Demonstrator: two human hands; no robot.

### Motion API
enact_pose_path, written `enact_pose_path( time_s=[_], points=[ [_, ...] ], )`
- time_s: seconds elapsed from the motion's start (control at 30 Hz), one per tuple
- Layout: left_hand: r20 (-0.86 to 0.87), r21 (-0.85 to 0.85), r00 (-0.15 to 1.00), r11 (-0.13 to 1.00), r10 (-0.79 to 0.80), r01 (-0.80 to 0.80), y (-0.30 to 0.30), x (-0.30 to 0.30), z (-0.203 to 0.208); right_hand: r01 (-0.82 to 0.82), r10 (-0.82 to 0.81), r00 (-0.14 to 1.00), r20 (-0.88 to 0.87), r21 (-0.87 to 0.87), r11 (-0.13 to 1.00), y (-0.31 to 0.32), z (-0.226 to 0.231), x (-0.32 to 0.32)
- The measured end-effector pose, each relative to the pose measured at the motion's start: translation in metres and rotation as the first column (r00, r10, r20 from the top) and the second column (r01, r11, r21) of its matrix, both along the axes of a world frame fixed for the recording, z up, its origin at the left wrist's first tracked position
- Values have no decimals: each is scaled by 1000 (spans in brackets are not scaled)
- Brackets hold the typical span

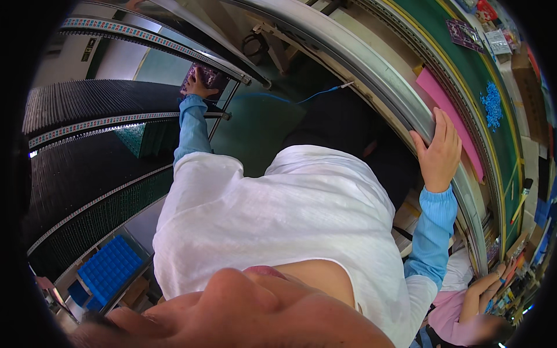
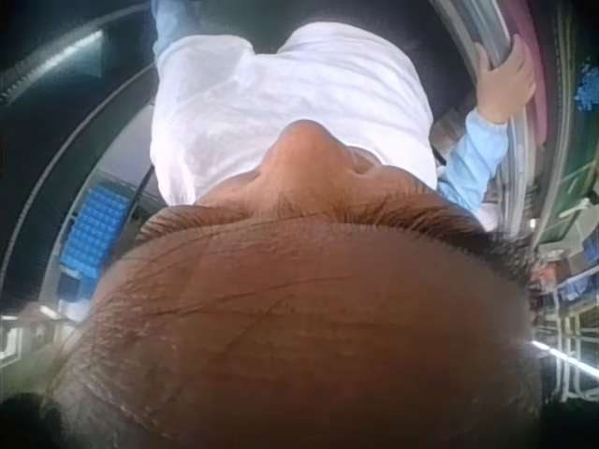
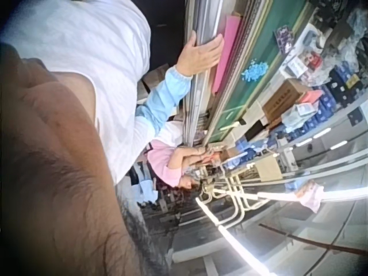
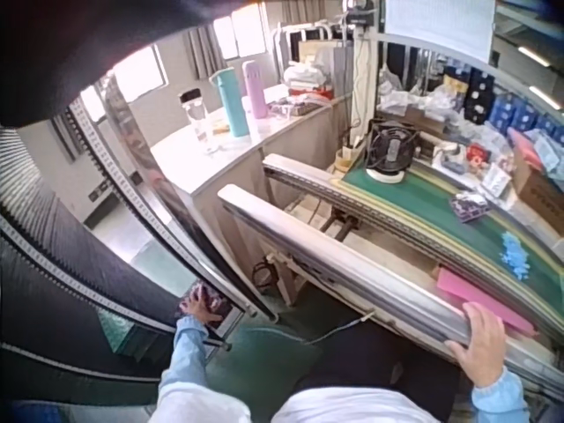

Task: Assembling electronic circuit boards by inserting small blue components into designated slots.

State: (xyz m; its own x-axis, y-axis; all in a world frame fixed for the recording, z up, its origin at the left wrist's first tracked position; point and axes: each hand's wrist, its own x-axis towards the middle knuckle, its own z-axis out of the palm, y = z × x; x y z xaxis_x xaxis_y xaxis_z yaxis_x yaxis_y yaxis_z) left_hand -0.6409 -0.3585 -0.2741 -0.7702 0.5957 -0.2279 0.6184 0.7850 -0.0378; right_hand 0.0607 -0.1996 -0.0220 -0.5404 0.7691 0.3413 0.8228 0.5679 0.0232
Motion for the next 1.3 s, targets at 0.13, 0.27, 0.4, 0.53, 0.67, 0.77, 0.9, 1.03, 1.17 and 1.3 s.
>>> enact_pose_path(
  time_s=[0.13,0.27,0.4,0.53,0.67,0.77,0.9,1.03,1.17,1.3],
  points=[
    [38,-17,999,1000,-14,14,3,-8,0,9,-9,1000,-1,-8,1000,-1,-2,0],
    [-16,-50,999,998,-33,33,6,-3,-2,10,-10,1000,-1,-2,1000,-1,-3,0],
    [-15,-68,999,997,-33,32,9,-3,1,6,-6,1000,-7,4,1000,-1,-3,0],
    [28,-25,999,999,-35,36,6,-5,2,9,-9,1000,-3,9,1000,-1,-1,-1],
    [-46,20,997,998,-61,62,-2,15,0,-13,13,1000,-21,18,1000,2,-3,-1],
    [-3,61,995,993,-99,99,-10,81,0,-16,16,999,-28,15,1000,2,-1,0],
    [290,441,829,835,-479,328,-19,176,20,-58,58,996,-75,9,998,5,6,0],
    [6,563,559,464,-829,684,38,294,228,-118,127,983,-131,73,990,1,15,16],
    [-233,581,269,88,-934,809,87,382,337,-609,89,554,-828,-330,721,-4,33,8],
    [-346,409,-22,-172,-938,896,139,479,368,-786,-314,269,-910,-396,475,-7,58,12]
  ],
)
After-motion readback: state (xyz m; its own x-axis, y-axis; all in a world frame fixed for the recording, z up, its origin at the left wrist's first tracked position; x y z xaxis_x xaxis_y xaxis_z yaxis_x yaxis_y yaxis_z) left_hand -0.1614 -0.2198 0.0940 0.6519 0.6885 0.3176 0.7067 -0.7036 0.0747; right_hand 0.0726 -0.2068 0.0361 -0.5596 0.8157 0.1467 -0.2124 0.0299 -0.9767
